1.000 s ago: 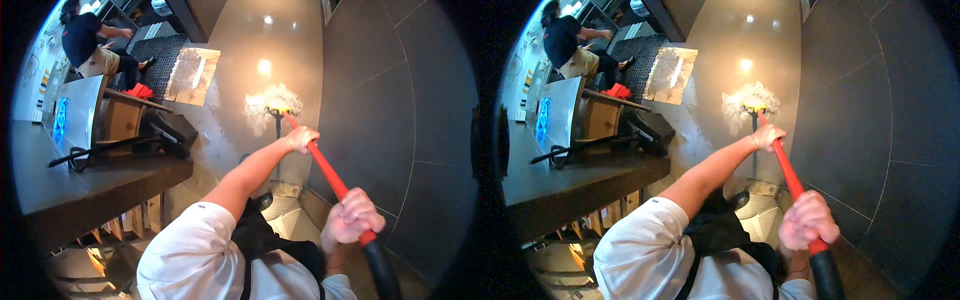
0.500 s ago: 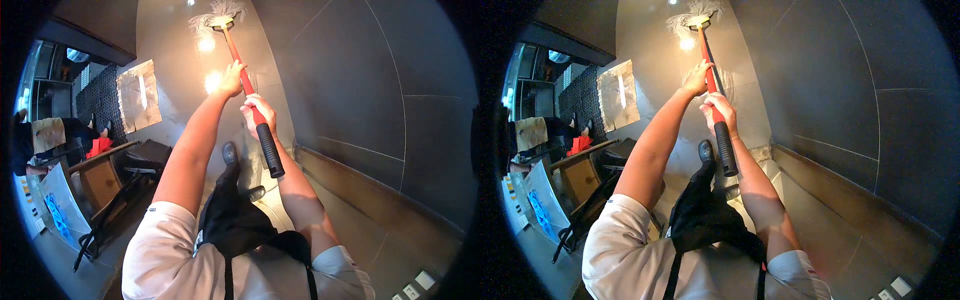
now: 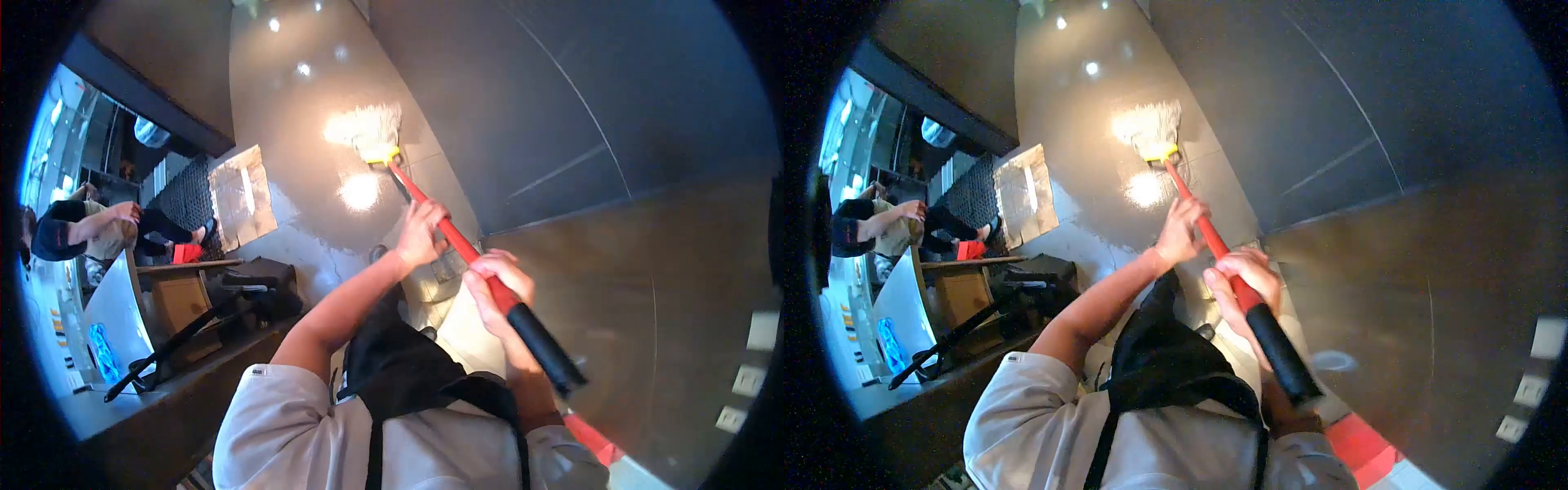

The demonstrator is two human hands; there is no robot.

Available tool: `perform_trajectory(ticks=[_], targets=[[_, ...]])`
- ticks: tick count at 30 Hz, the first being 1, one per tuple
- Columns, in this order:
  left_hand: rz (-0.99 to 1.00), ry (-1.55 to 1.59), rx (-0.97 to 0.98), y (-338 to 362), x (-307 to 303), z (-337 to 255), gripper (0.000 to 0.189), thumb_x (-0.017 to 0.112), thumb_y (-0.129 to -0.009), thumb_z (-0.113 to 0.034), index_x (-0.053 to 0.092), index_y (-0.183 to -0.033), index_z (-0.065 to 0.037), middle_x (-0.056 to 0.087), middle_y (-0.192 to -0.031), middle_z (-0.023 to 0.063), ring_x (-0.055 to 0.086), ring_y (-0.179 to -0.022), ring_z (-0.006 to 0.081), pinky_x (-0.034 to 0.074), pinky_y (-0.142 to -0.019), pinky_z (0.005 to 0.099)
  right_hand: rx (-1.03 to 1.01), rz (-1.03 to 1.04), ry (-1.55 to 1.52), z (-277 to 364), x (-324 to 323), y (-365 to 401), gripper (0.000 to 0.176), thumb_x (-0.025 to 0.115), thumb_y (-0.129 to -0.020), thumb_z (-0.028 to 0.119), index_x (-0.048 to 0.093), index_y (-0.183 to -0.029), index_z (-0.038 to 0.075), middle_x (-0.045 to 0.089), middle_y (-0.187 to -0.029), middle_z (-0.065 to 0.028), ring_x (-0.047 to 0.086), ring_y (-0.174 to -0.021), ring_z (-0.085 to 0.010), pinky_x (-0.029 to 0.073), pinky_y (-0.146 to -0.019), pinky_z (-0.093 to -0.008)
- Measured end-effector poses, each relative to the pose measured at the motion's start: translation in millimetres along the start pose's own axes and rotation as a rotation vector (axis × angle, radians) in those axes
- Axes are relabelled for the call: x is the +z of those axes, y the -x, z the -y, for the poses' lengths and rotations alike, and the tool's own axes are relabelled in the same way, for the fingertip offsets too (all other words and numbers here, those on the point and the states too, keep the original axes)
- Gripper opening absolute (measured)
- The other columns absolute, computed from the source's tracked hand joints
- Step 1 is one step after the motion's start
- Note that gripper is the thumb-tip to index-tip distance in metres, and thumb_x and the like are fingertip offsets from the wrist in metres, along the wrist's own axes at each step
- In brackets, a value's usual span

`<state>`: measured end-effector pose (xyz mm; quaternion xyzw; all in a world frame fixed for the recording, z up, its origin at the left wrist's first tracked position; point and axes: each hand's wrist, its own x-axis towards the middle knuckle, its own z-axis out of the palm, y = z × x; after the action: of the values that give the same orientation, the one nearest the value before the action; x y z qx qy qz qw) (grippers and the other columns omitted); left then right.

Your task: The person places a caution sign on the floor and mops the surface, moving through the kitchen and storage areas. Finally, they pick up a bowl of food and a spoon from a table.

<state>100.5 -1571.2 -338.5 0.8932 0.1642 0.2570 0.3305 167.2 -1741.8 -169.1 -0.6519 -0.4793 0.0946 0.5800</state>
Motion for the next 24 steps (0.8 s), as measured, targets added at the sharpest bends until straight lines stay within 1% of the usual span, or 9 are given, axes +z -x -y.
perform_trajectory(ticks=[2,4,5,8,12,18,20,22,24], targets=[[0.045,0.156,0.077,17,10,-55,0.035,0.074,-0.061,-0.012,0.060,-0.093,-0.008,0.064,-0.093,0.0115,0.061,-0.098,0.0343,0.044,-0.095,0.0537,-0.050,-0.026,0.009,42,-49,23,0.011,0.070,-0.081,0.001,0.060,-0.079,0.005,0.062,-0.067,-0.0040,0.060,-0.065,-0.0172,0.047,-0.088,-0.0457],[0.059,0.355,0.125,33,16,-112,0.021,0.071,-0.063,-0.015,0.059,-0.077,-0.006,0.060,-0.070,0.0133,0.063,-0.069,0.0347,0.050,-0.064,0.0424,-0.114,-0.037,-0.091,84,-84,43,0.012,0.070,-0.083,0.010,0.059,-0.080,0.005,0.060,-0.064,-0.0037,0.059,-0.059,-0.0167,0.050,-0.081,-0.0441],[0.255,0.462,0.135,47,28,-119,0.029,0.078,-0.063,-0.019,0.054,-0.075,-0.007,0.056,-0.068,0.0122,0.060,-0.064,0.0329,0.046,-0.060,0.0415,-0.152,-0.043,-0.160,103,-98,53,0.016,0.071,-0.085,0.014,0.059,-0.081,0.005,0.059,-0.062,-0.0036,0.058,-0.057,-0.0164,0.051,-0.076,-0.0429],[0.430,0.586,0.263,60,49,-156,0.023,0.076,-0.066,-0.019,0.055,-0.067,-0.008,0.055,-0.060,0.0107,0.058,-0.056,0.0325,0.044,-0.054,0.0423,-0.296,-0.077,-0.388,126,-122,79,0.032,0.072,-0.091,0.032,0.052,-0.082,0.008,0.056,-0.057,-0.0029,0.053,-0.046,-0.0148,0.049,-0.049,-0.0326],[0.293,0.497,0.393,55,87,-155,0.015,0.070,-0.072,-0.015,0.057,-0.069,-0.008,0.058,-0.060,0.0122,0.063,-0.057,0.0333,0.047,-0.053,0.0436,-0.233,-0.358,-0.462,119,-121,90,0.033,0.070,-0.092,0.036,0.046,-0.087,0.014,0.042,-0.055,0.0044,0.043,-0.044,-0.0107,0.040,-0.045,-0.0304],[0.190,0.312,0.467,18,93,-88,0.013,0.069,-0.070,-0.019,0.056,-0.070,-0.015,0.059,-0.066,0.0076,0.064,-0.064,0.0314,0.051,-0.058,0.0439,-0.364,-0.364,-0.367,61,-80,85,0.030,0.067,-0.094,0.033,0.047,-0.088,0.012,0.046,-0.060,0.0026,0.046,-0.047,-0.0127,0.045,-0.049,-0.0323],[0.272,0.232,0.365,2,94,-53,0.011,0.067,-0.069,-0.019,0.058,-0.073,-0.017,0.061,-0.072,0.0053,0.065,-0.071,0.0303,0.052,-0.063,0.0418,-0.419,-0.415,-0.352,15,-57,82,0.023,0.065,-0.094,0.021,0.048,-0.083,0.011,0.053,-0.063,-0.0001,0.050,-0.050,-0.0145,0.048,-0.053,-0.0333],[0.300,0.088,0.289,-13,113,2,0.009,0.067,-0.073,-0.021,0.061,-0.078,-0.018,0.064,-0.082,0.0036,0.066,-0.087,0.0283,0.051,-0.075,0.0445,-0.317,-0.331,-0.150,-31,-42,85,0.011,0.056,-0.087,0.001,0.049,-0.078,0.004,0.063,-0.070,-0.0110,0.058,-0.056,-0.0213,0.052,-0.059,-0.0364],[0.362,-0.212,0.024,-22,124,44,0.012,0.068,-0.078,-0.023,0.065,-0.087,-0.017,0.066,-0.097,0.0042,0.061,-0.108,0.0280,0.046,-0.089,0.0511,-0.162,-0.250,-0.213,-85,-15,94,0.006,0.058,-0.085,-0.002,0.054,-0.084,0.001,0.063,-0.078,-0.0125,0.065,-0.078,-0.0280,0.054,-0.084,-0.0426]])
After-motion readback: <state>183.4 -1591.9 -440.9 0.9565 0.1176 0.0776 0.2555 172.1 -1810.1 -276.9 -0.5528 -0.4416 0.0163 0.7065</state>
